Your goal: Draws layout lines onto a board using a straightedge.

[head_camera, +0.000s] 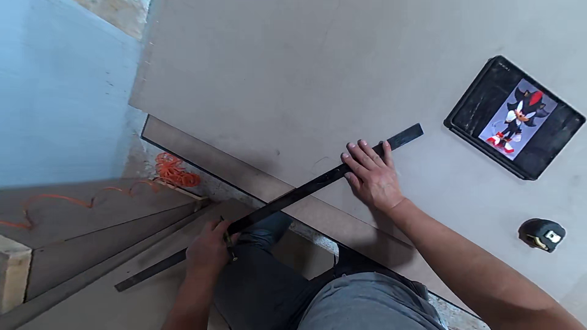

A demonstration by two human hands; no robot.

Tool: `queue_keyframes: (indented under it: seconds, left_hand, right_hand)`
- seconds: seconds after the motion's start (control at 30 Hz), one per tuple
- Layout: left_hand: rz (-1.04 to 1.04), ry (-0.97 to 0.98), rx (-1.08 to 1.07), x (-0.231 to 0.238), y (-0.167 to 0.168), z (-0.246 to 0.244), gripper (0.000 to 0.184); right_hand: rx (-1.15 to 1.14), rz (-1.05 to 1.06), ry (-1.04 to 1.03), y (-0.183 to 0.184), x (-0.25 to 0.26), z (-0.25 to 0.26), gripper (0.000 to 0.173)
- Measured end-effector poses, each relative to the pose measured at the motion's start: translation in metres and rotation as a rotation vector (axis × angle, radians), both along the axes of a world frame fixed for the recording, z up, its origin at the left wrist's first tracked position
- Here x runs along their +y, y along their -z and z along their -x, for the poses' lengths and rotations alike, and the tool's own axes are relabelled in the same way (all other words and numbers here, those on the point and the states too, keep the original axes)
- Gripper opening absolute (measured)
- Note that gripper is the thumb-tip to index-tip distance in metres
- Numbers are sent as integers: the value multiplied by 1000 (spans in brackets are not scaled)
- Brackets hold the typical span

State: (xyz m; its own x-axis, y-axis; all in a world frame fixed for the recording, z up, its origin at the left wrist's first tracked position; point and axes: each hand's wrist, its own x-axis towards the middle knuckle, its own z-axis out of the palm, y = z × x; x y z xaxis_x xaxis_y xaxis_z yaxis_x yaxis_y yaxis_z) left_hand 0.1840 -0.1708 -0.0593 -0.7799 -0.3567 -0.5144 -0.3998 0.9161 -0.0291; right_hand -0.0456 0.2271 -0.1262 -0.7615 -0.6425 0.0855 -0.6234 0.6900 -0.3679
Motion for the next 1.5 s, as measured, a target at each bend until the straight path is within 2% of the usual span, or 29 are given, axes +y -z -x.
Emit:
queue_keyframes:
  seconds: [0.17,0.27,0.43,0.6,0.77,0.9,1.07,1.2,1.5]
  left_hand:
    - [-9,-57,136,-20,-16,1,37]
    - [11,31,217,-38,-26,18,35]
    - [-10,229,306,-42,-39,97,35]
    - [-61,483,358,-22,-32,185,33]
    - [-57,518,316,-2,-22,231,36]
    - [-88,440,329,10,-8,235,43]
    - [-199,326,368,42,3,209,57]
    - [-204,303,486,48,20,197,54]
    - [-224,288,513,46,20,197,56]
  right_hand:
    - [-3,58,-28,-14,6,-3,34]
    - [-48,66,-44,-24,18,-29,31]
    - [-119,49,96,-30,44,-71,32]
    - [-124,33,237,-33,63,-88,32]
    - [-111,19,310,-28,71,-90,32]
    - [-106,16,338,-27,68,-91,31]
    - [-109,29,370,-27,66,-94,31]
    - [-67,19,371,-19,67,-100,34]
    - [-20,50,361,-15,66,-105,32]
